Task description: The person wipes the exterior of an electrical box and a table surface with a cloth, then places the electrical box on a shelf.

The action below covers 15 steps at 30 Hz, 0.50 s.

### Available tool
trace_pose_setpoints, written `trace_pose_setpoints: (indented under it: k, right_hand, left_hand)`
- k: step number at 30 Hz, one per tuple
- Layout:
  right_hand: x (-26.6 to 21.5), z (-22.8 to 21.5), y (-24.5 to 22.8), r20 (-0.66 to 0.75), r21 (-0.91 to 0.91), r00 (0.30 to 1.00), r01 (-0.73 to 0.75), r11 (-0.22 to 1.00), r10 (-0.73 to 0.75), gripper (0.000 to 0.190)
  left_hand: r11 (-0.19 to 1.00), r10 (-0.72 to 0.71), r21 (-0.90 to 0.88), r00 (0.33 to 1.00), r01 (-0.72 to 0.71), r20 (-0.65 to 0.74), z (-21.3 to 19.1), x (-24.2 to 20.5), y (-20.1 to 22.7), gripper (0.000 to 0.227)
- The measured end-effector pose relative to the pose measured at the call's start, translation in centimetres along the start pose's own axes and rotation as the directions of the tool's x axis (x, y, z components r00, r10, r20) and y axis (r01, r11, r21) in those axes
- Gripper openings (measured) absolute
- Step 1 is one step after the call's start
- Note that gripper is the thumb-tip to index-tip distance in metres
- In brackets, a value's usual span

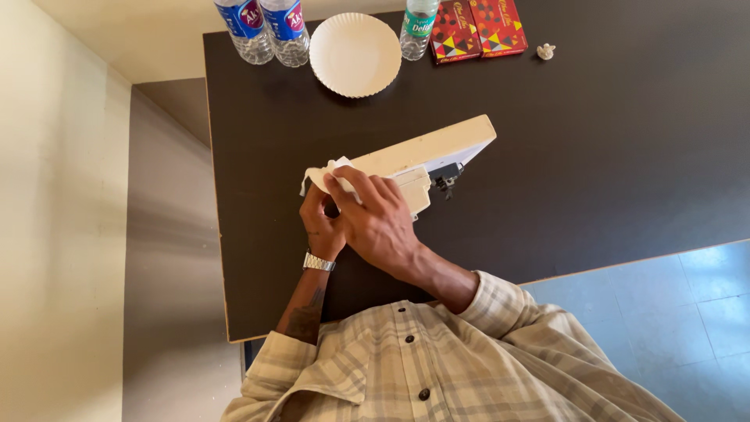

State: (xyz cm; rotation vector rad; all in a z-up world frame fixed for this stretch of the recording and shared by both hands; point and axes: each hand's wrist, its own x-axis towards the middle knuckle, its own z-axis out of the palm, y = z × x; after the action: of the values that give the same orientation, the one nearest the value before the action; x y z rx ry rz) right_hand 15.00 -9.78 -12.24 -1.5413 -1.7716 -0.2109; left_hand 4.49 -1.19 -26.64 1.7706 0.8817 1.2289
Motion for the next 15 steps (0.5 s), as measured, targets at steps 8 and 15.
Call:
trace_pose_setpoints:
  k: [8, 15]
  right_hand:
    - [0.2, 1.0, 0.1, 0.176, -0.032, 0.984, 0.007, 0.999, -0.001, 0.048]
    - [0.0, 0.7, 0.1, 0.159, -0.078, 0.987, 0.007, 0.997, 0.006, 0.053]
  left_hand:
    - [0.992, 0.127, -0.007, 0.992, -0.127, -0.011, -0.2, 0.4, 1.3, 0.031]
    - [0.999, 0.040, -0.015, 0.999, -0.040, -0.006, -0.2, 0.4, 1.1, 0.031]
